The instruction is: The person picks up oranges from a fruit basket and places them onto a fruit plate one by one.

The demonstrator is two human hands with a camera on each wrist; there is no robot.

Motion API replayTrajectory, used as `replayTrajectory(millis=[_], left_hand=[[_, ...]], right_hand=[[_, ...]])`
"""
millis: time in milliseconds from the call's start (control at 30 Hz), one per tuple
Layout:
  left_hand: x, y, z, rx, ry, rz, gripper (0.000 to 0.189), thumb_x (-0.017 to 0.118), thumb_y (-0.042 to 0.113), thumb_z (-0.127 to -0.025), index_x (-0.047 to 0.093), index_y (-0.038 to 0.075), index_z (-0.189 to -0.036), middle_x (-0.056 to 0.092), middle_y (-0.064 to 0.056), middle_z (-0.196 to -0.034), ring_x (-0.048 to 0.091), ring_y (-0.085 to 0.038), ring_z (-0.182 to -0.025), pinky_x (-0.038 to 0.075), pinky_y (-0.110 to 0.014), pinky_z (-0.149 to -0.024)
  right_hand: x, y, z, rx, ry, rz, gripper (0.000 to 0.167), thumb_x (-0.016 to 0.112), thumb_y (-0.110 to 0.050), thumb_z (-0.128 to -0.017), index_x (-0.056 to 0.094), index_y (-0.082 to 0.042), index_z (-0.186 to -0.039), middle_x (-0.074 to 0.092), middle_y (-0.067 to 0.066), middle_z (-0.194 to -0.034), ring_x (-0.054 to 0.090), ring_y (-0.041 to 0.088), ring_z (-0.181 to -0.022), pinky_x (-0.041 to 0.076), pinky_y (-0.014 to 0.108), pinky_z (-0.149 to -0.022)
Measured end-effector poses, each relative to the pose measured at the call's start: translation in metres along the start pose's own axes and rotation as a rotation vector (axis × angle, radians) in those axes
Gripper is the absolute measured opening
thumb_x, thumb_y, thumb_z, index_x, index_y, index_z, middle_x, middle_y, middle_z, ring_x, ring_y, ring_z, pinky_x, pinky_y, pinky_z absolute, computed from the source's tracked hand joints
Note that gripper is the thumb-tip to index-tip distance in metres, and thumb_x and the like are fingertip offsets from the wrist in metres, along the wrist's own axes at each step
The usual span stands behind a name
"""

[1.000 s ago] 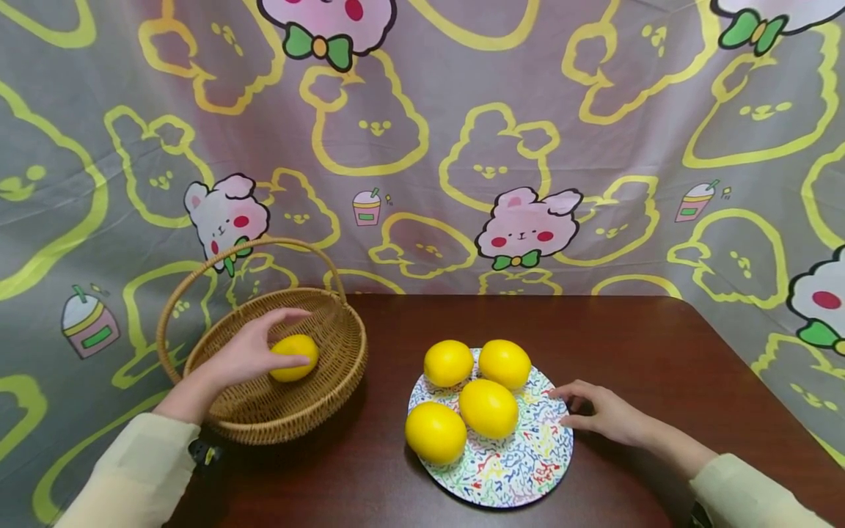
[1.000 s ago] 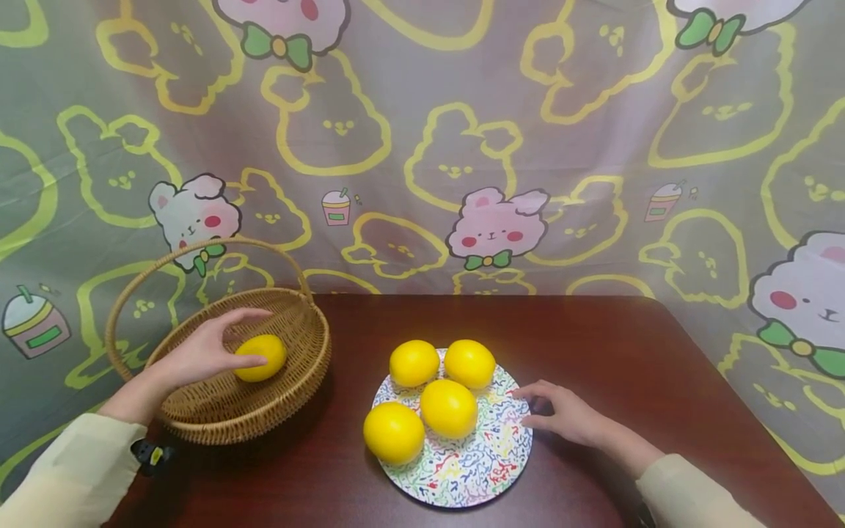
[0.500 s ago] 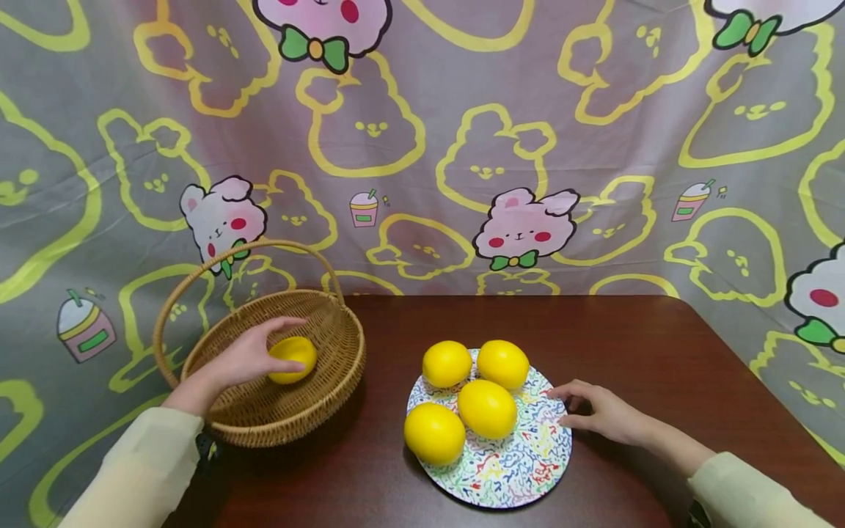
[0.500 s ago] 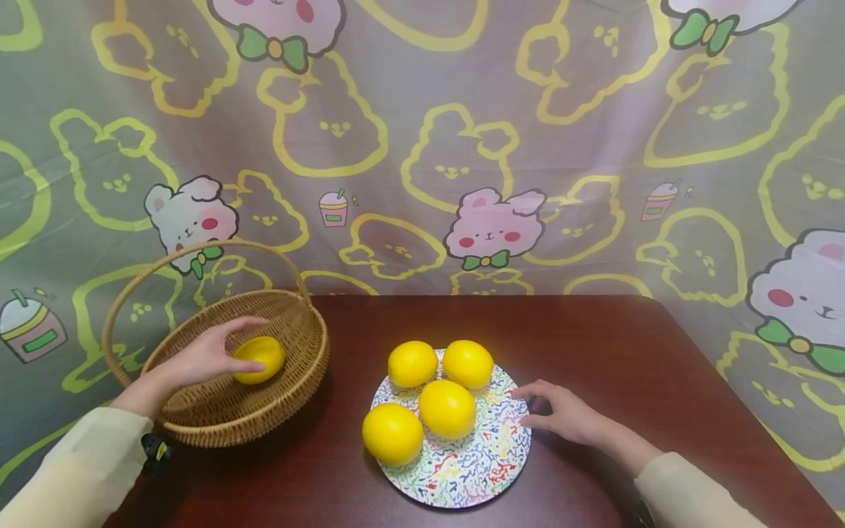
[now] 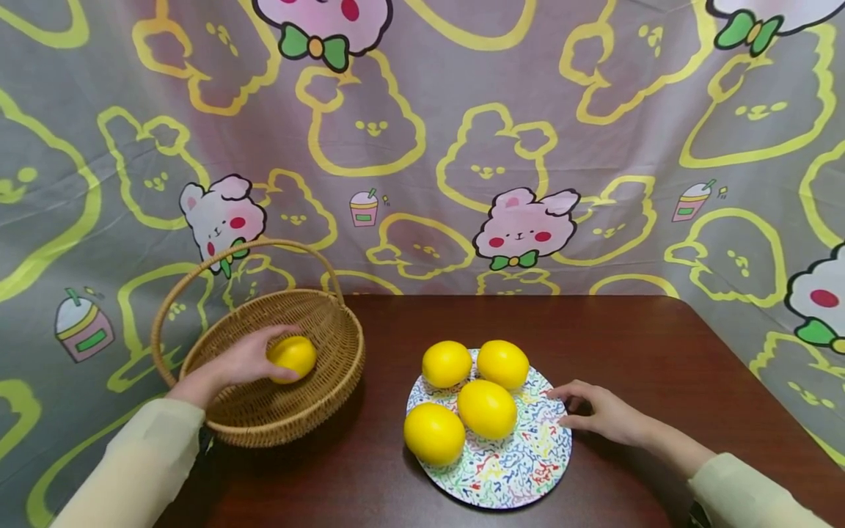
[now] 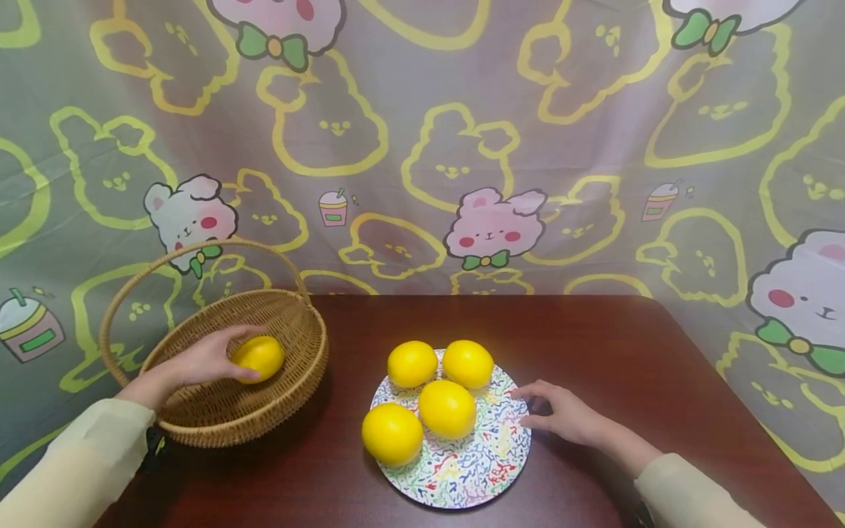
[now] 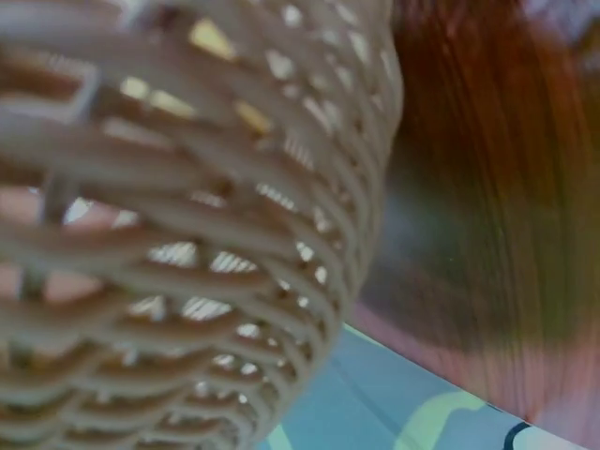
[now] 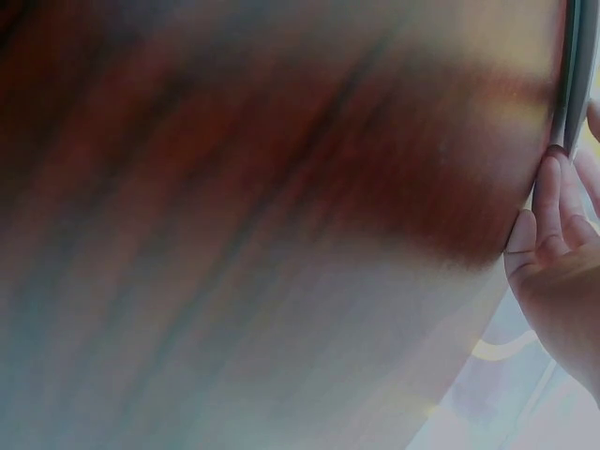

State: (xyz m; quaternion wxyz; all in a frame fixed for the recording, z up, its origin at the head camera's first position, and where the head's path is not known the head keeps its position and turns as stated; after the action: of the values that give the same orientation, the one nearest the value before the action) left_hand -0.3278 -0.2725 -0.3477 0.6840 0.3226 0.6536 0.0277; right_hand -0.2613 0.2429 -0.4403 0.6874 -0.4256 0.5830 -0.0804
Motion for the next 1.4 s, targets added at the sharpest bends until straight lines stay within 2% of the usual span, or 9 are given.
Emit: replayTrajectory(millis=[233,600,700,800,933,1067,1400], left_hand=[[0.005,-0.011,-0.001,-0.027,-0.037,-0.024,0.083,0.084,0.036,-0.074,0.047,0.0,-0.139,0.047,-0.028,-0.137,0.045,-0.047,-0.122,0.037,-0.061,-0.096],[0.008,-0.022,-0.003,-0.041,-0.094,0.003,0.087,0.084,0.034,-0.074,0.043,-0.003,-0.142,0.047,-0.027,-0.138,0.046,-0.046,-0.12,0.037,-0.06,-0.096],[0.009,-0.023,-0.004,-0.048,-0.102,0.039,0.083,0.085,0.031,-0.074,0.045,-0.003,-0.139,0.048,-0.027,-0.136,0.047,-0.047,-0.119,0.038,-0.06,-0.096],[0.009,-0.024,-0.005,-0.053,-0.103,0.074,0.072,0.085,0.028,-0.073,0.052,0.0,-0.131,0.052,-0.024,-0.129,0.049,-0.045,-0.115,0.039,-0.058,-0.094],[0.016,-0.022,-0.002,-0.017,-0.146,0.075,0.064,0.085,0.027,-0.072,0.057,0.003,-0.124,0.056,-0.018,-0.121,0.053,-0.036,-0.108,0.042,-0.05,-0.089],[0.025,-0.019,0.002,0.018,-0.2,0.081,0.07,0.086,0.026,-0.07,0.055,0.002,-0.129,0.055,-0.021,-0.125,0.053,-0.031,-0.103,0.043,-0.043,-0.082],[0.031,-0.017,0.003,0.059,-0.228,0.057,0.077,0.087,0.026,-0.066,0.054,-0.002,-0.129,0.055,-0.024,-0.125,0.054,-0.029,-0.101,0.044,-0.041,-0.079]], right_hand=[[0.001,0.0,0.0,0.006,-0.004,-0.009,0.044,0.074,-0.026,-0.087,0.063,-0.01,-0.126,0.058,-0.003,-0.102,0.052,0.01,-0.084,0.049,0.025,-0.074],[0.001,-0.001,0.0,0.01,-0.006,0.007,0.044,0.074,-0.027,-0.087,0.062,-0.01,-0.125,0.058,-0.003,-0.102,0.053,0.01,-0.084,0.049,0.025,-0.074],[0.001,-0.002,0.001,0.009,-0.004,0.01,0.044,0.074,-0.027,-0.086,0.063,-0.01,-0.125,0.058,-0.003,-0.102,0.053,0.01,-0.084,0.049,0.025,-0.074],[0.001,-0.002,0.001,0.007,-0.003,0.012,0.044,0.074,-0.027,-0.086,0.063,-0.01,-0.125,0.057,-0.003,-0.101,0.052,0.01,-0.083,0.049,0.025,-0.074],[0.001,-0.001,0.0,0.012,-0.004,0.011,0.044,0.074,-0.028,-0.087,0.063,-0.01,-0.125,0.058,-0.003,-0.101,0.052,0.01,-0.083,0.049,0.024,-0.074],[0.001,0.0,0.0,0.013,0.001,0.019,0.044,0.074,-0.028,-0.086,0.063,-0.01,-0.125,0.058,-0.003,-0.102,0.053,0.009,-0.083,0.049,0.025,-0.073],[0.001,0.0,0.001,-0.005,0.006,0.018,0.043,0.074,-0.027,-0.086,0.063,-0.01,-0.125,0.057,-0.002,-0.101,0.053,0.009,-0.083,0.049,0.025,-0.073]])
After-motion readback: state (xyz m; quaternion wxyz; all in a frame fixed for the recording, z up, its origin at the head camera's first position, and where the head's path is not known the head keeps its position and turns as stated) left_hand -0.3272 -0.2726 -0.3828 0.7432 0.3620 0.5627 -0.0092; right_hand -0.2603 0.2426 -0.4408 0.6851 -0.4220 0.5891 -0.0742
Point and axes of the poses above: each hand's wrist, its own z-axis away from the middle knuckle, its own x-axis out of the palm, y = z × x, the point moved 8 cm from there along -z, towards the middle knuckle
